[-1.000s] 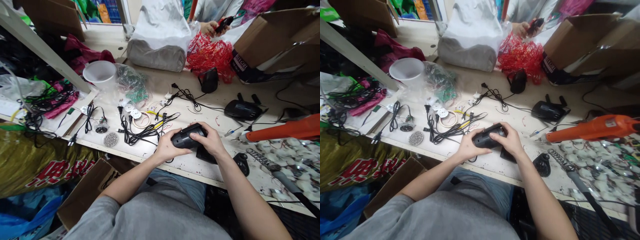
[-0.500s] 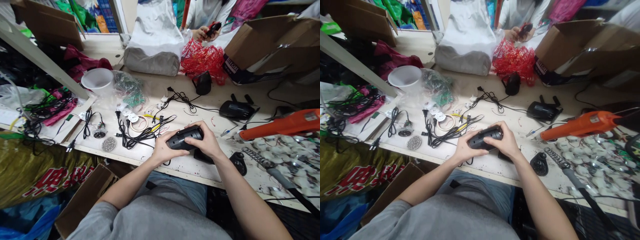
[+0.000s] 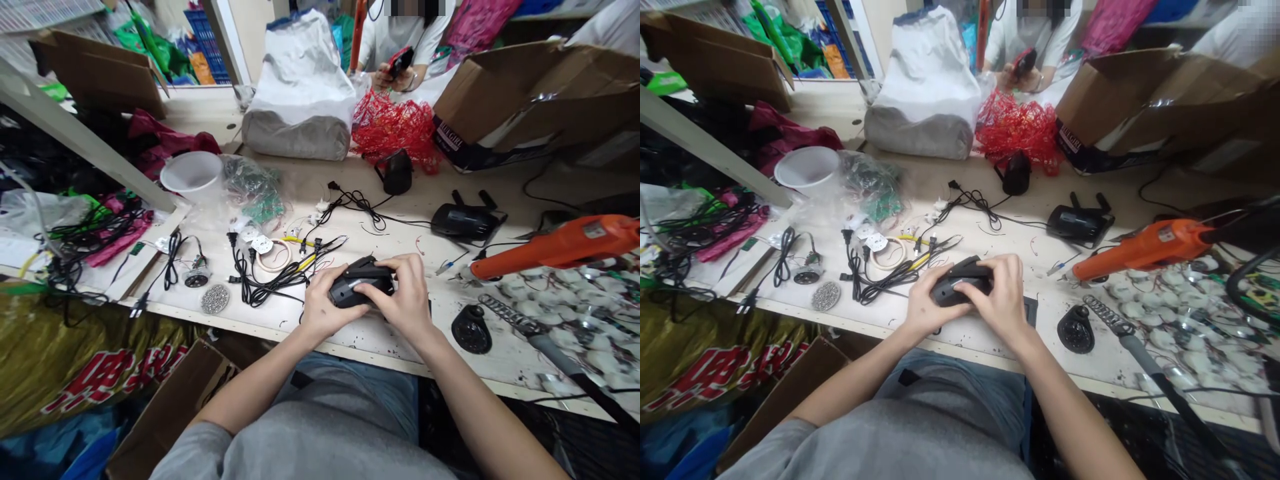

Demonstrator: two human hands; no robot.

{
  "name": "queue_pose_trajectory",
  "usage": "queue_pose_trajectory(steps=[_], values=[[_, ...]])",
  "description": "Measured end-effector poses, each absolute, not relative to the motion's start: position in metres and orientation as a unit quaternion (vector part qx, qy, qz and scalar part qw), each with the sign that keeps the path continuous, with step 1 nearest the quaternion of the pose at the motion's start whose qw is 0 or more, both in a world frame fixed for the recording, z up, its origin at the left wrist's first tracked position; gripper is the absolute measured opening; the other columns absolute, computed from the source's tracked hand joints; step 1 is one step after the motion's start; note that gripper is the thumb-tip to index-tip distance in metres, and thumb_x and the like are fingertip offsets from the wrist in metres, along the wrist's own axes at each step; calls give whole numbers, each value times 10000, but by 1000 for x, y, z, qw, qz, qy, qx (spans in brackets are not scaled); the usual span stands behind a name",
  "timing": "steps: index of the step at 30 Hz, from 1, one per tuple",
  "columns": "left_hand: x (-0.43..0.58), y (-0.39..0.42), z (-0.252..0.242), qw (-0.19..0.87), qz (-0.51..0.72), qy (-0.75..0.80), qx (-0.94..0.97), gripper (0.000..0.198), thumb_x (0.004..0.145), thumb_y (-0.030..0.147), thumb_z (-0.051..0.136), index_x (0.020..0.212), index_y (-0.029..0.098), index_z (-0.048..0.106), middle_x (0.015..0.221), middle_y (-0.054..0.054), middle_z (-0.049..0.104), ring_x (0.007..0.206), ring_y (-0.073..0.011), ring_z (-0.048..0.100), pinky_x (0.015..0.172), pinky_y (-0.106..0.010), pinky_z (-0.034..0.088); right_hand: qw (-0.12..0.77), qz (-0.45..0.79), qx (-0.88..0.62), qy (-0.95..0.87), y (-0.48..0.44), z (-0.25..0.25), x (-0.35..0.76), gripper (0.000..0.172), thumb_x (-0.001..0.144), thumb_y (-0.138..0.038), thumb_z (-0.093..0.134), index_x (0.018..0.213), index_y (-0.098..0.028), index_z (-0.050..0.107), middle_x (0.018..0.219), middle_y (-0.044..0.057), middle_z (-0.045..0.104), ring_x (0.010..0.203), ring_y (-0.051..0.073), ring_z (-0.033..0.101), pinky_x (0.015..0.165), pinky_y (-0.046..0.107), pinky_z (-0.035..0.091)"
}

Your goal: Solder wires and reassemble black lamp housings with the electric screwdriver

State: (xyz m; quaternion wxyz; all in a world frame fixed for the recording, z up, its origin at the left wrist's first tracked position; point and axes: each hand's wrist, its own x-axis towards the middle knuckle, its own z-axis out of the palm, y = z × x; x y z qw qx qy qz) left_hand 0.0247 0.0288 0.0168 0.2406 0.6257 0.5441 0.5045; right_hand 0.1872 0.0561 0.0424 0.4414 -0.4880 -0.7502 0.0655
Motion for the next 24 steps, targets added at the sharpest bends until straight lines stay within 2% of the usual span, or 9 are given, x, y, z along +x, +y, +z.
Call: queue_pose_trajectory(steps=[2,4,6,8,10,15,18,21,24], values=[[27,28,15,217,512,554,620,675,575,263,873,1210,203,652,1134,-78,726,1076,-265,687,978,-432,568,445,-9,-473,-760,42,47,180,298,876,-359,736,1077,-193,591,929,72,550,879,249,557,766,415,518],[26,28,14,207,519,557,614,657,591,271,853,1210,196,645,1152,-86,718,1081,-267,684,976,-434,568,450,-39,-448,-772,30,55,178,328,878,-312,739,1138,-171,595,925,81,564,872,244,562,757,406,522],[23,28,14,209,525,547,617,662,594,322,866,1204,196,640,1161,-93,715,1093,-275,681,975,-442,567,462,12,-419,-782,24,63,182,311,903,-307,708,1172,-177,622,925,79,587,858,231,587,730,382,532],[19,27,16,222,531,523,628,687,590,377,882,1205,198,635,1163,-97,715,1102,-284,681,987,-456,559,479,106,-413,-767,26,68,193,174,963,-273,611,1114,-222,680,921,65,616,849,211,618,714,356,541],[16,26,19,246,529,499,641,708,594,408,884,1222,203,627,1180,-100,714,1118,-290,680,1010,-467,544,502,188,-429,-727,35,68,206,181,987,-250,546,1043,-258,718,961,61,633,894,206,644,738,352,560],[14,23,27,328,514,491,622,741,589,444,890,1240,206,625,1207,-106,711,1125,-292,681,990,-452,548,496,291,-423,-701,54,54,213,355,933,-497,610,1189,-265,689,1171,104,619,1113,262,624,877,416,592],[18,22,29,345,515,523,585,736,563,394,907,1220,209,630,1225,-102,703,1160,-296,665,1021,-458,527,481,280,-483,-676,54,49,207,368,904,-525,645,1142,-248,687,1094,89,658,1014,244,661,876,417,593],[25,22,31,352,497,585,536,733,536,341,925,1197,214,633,1241,-100,691,1205,-304,637,1056,-471,494,451,328,-537,-633,51,47,206,446,959,-624,482,1050,-239,688,1046,86,706,973,252,694,856,433,597],[34,24,33,386,455,642,482,689,558,337,928,1160,196,625,1186,-99,701,1167,-302,648,1028,-471,498,400,344,-532,-663,48,44,207,630,920,-739,428,1276,-250,604,1267,123,668,1190,314,639,978,507,555]])
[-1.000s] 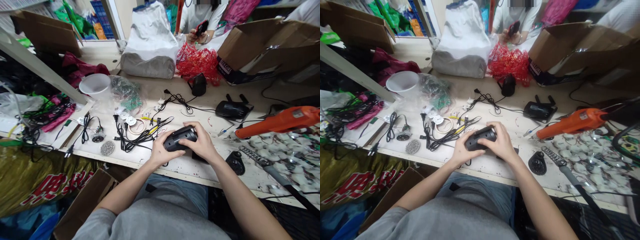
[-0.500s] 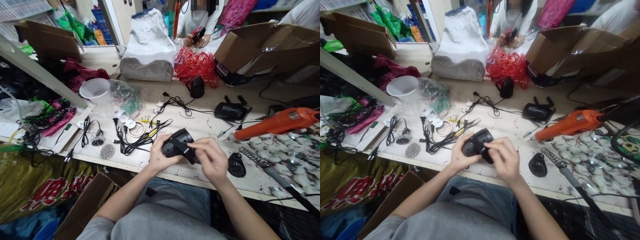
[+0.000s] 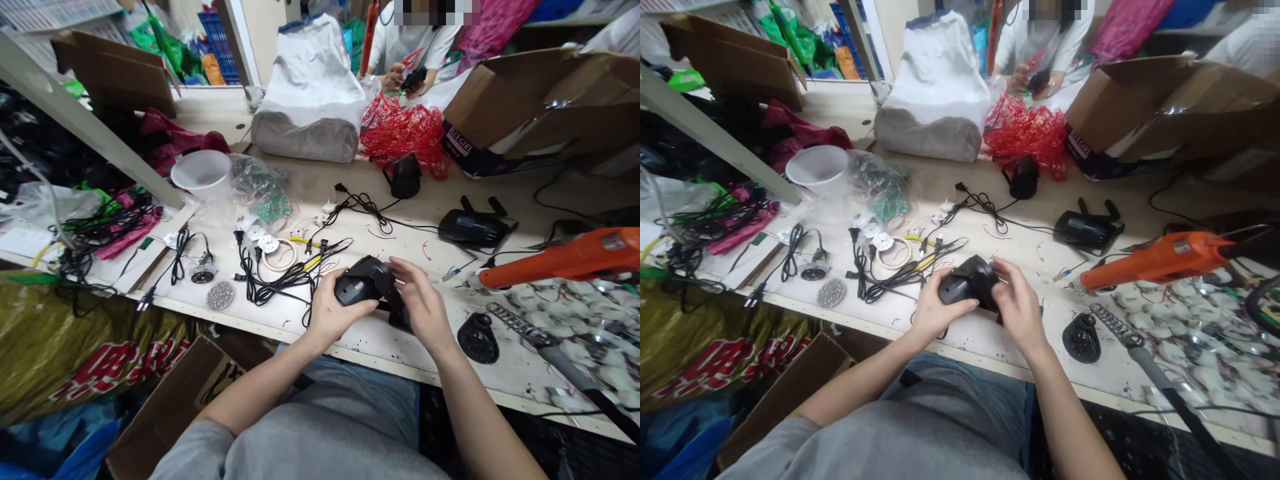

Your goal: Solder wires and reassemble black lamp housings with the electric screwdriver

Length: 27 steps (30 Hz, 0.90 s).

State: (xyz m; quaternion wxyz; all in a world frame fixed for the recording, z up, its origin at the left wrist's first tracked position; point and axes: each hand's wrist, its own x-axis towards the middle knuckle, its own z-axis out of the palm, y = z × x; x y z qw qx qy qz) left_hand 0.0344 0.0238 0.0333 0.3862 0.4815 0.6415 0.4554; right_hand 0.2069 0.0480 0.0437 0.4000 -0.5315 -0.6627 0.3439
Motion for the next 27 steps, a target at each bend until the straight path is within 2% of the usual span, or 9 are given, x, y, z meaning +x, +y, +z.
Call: queue_pose_trajectory(steps=[4,6,10,12,15,18,22,24,27], values=[[42,31,38,437,403,677,434,633,621,372,907,1140,182,598,1125,-104,706,1100,-289,671,974,-439,514,300,232,-522,-764,46,36,202,1049,669,-791,719,1495,-230,396,1421,187,528,1327,401,510,1088,625,450],[43,34,40,445,382,689,426,631,638,405,898,1142,186,588,1132,-107,702,1101,-285,670,964,-421,516,276,201,-520,-783,48,32,200,1125,626,-770,768,1509,-201,366,1384,210,517,1306,420,509,1077,653,445],[33,38,38,460,353,666,470,603,695,498,841,1134,179,577,1145,-119,701,1102,-294,671,944,-420,531,254,180,-518,-796,62,29,206,1053,673,-677,787,1495,-163,378,1314,222,537,1249,418,550,1034,640,483],[21,40,34,473,332,630,519,668,633,496,875,1140,177,578,1151,-124,705,1096,-313,677,931,-436,548,232,192,-499,-812,70,30,212,1021,689,-608,799,1509,-182,362,1342,214,543,1254,414,559,1028,638,490],[-1,48,26,503,266,554,607,807,504,360,939,1202,168,582,1132,-132,718,1011,-328,711,862,-449,587,203,214,-464,-835,79,35,221,1049,670,-491,837,1539,-219,317,1416,189,529,1307,404,537,1067,629,469],[-15,62,19,499,253,502,659,955,510,237,910,1375,158,514,1269,-194,670,1004,-330,727,841,-462,608,186,223,-437,-851,84,38,227,1056,660,-412,840,1550,-234,300,1469,172,501,1354,387,507,1103,609,449],[-15,85,11,421,303,417,747,1236,458,200,915,1550,210,336,1596,-213,379,1401,-383,496,1118,-535,463,181,235,-425,-855,86,36,233,1018,667,-390,828,1537,-234,322,1478,163,495,1355,371,513,1098,578,464],[-12,94,7,410,291,376,778,1287,435,223,924,1565,185,310,1623,-208,332,1490,-385,363,1199,-545,361,185,242,-429,-850,86,34,236,1009,670,-397,827,1530,-231,328,1480,165,492,1352,367,518,1091,566,474],[-7,101,3,420,278,357,787,1298,455,271,916,1576,140,273,1630,-225,306,1518,-373,309,1229,-527,309,197,250,-436,-842,85,32,239,1006,660,-396,834,1520,-231,338,1463,162,508,1332,359,537,1081,556,485]])
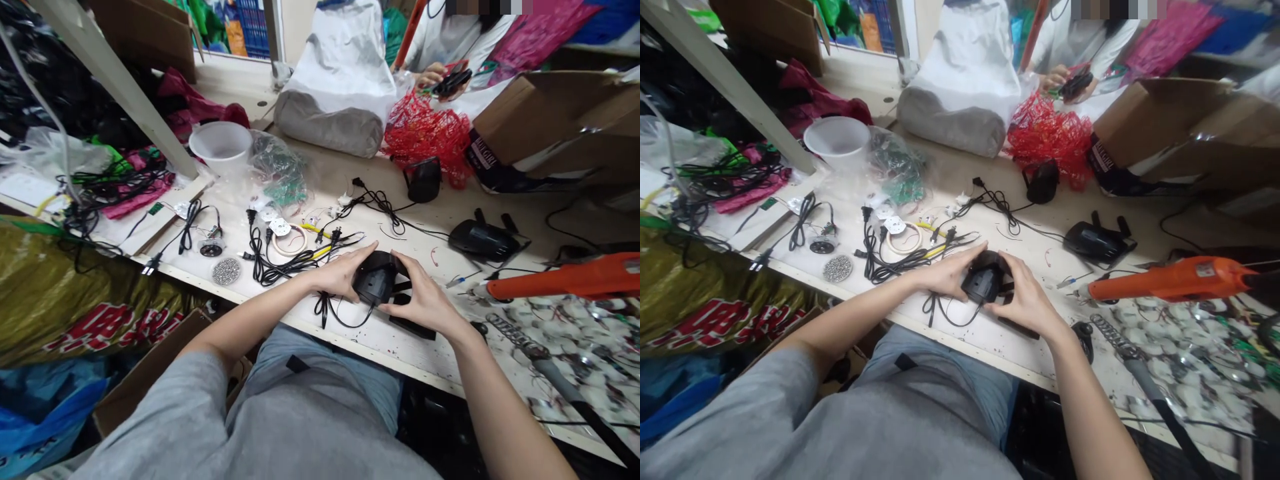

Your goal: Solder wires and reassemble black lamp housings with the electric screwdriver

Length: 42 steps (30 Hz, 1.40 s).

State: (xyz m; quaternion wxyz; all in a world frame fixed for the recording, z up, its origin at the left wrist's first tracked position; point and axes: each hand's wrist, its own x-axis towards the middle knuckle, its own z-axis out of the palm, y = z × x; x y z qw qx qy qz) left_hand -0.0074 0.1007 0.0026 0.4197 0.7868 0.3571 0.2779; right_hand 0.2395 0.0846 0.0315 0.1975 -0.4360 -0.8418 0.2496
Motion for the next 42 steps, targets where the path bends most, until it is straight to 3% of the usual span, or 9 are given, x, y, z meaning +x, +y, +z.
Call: queue_pose_trajectory(steps=[6,13,17,25,38,42], values=[[-7,101,0,438,278,371,771,1194,521,291,878,1554,124,303,1547,-224,447,1408,-352,489,1174,-502,397,215,240,-439,-839,83,30,237,977,646,-362,828,1501,-228,373,1435,158,536,1297,354,562,1056,553,503],[-6,101,5,451,298,381,750,1127,467,262,878,1490,140,422,1446,-197,565,1216,-346,649,1039,-477,528,228,211,-425,-850,83,26,235,990,642,-380,823,1508,-225,369,1451,160,531,1317,372,537,1068,585,480],[-6,103,7,443,281,381,761,1113,479,263,869,1495,180,423,1450,-171,570,1211,-340,654,1027,-469,533,242,201,-422,-850,82,24,235,977,649,-385,809,1507,-231,368,1446,155,535,1303,372,546,1062,587,479],[-7,104,12,425,267,371,781,1110,492,264,870,1498,140,418,1474,-197,546,1262,-347,626,1058,-454,512,235,203,-423,-852,84,28,237,958,619,-368,834,1466,-221,412,1404,161,566,1261,372,575,1029,581,506],[-1,105,13,400,298,353,792,1033,489,310,888,1432,160,496,1363,-155,637,1271,-349,618,1082,-450,494,264,167,-394,-865,81,26,236,950,668,-418,822,1485,-223,379,1416,178,537,1300,388,535,1072,606,468],[-3,105,8,409,301,364,781,1114,478,306,893,1484,150,440,1395,-174,619,1258,-359,628,1069,-470,502,262,169,-395,-864,81,26,236,952,668,-422,824,1485,-213,383,1412,184,542,1292,389,543,1065,608,472]])
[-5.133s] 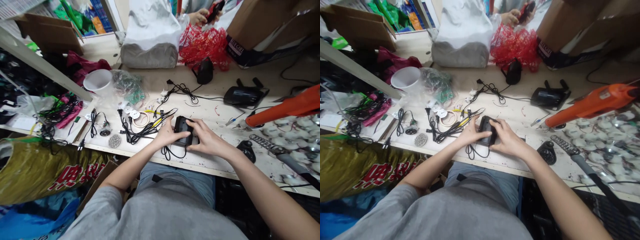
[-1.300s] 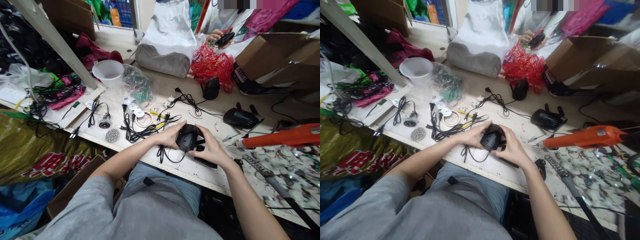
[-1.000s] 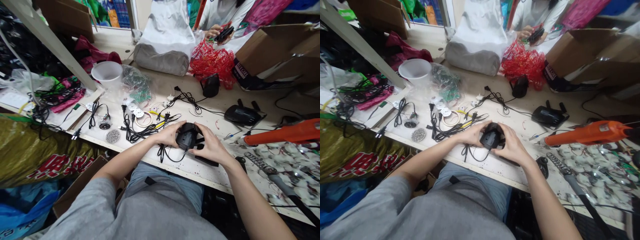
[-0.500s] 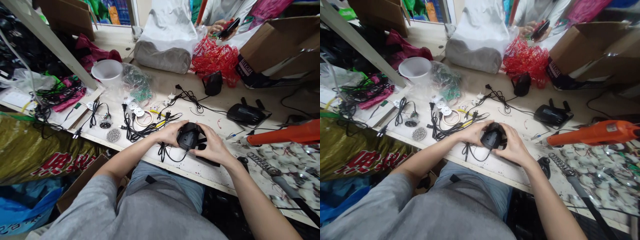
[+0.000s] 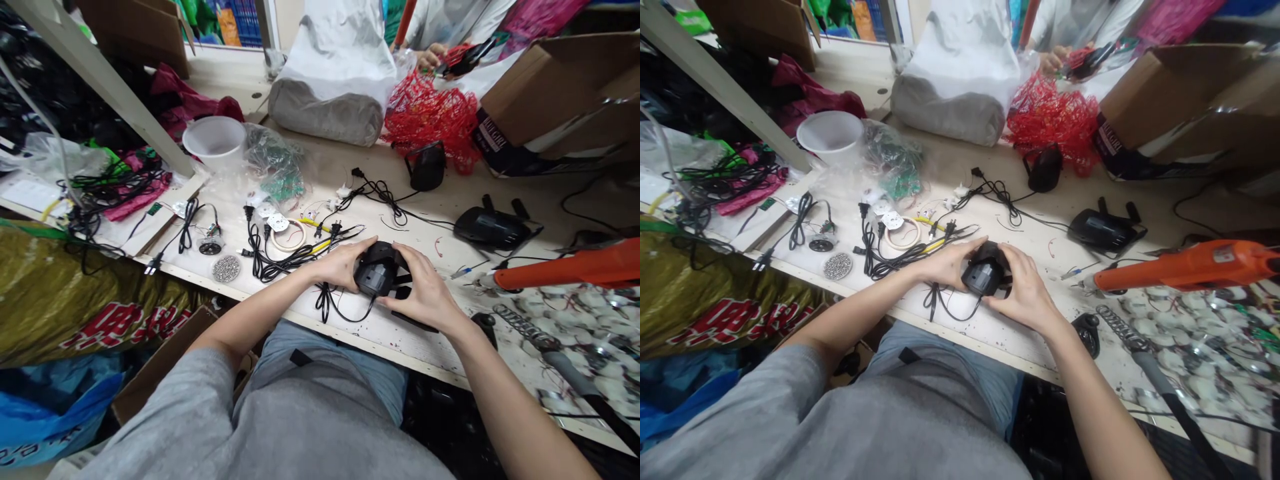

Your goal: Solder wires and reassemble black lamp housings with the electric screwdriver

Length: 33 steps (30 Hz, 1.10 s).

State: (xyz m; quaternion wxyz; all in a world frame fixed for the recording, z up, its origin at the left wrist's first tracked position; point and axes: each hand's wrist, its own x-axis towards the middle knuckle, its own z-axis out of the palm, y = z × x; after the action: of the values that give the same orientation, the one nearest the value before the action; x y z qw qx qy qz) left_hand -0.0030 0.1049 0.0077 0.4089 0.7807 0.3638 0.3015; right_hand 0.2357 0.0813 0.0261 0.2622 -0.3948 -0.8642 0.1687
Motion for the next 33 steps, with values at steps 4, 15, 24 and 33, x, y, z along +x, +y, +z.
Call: queue_pose_trajectory(steps=[4,15,24,33], values=[[-6,106,3,418,273,372,783,1198,487,306,879,1543,123,344,1482,-211,536,1329,-361,574,1116,-482,458,260,172,-401,-862,81,27,235,948,665,-403,825,1483,-209,386,1413,186,544,1290,387,546,1062,606,475],[-7,107,3,416,276,353,791,1155,531,353,876,1544,149,360,1521,-198,499,1371,-356,530,1141,-474,429,241,187,-403,-863,83,26,239,948,687,-424,813,1499,-219,368,1423,176,543,1282,381,562,1045,576,501],[-9,108,8,491,253,339,761,1224,564,305,850,1608,171,226,1583,-196,415,1423,-375,461,1175,-474,365,230,193,-422,-855,81,27,232,996,684,-448,824,1510,-191,331,1396,204,524,1273,403,543,1042,599,487],[17,88,34,617,328,468,541,1247,593,417,900,1611,193,215,1639,-169,319,1528,-322,301,1253,-441,231,194,225,-437,-849,89,36,215,1056,617,-427,872,1510,-213,349,1343,181,531,1236,414,526,1035,626,469]])
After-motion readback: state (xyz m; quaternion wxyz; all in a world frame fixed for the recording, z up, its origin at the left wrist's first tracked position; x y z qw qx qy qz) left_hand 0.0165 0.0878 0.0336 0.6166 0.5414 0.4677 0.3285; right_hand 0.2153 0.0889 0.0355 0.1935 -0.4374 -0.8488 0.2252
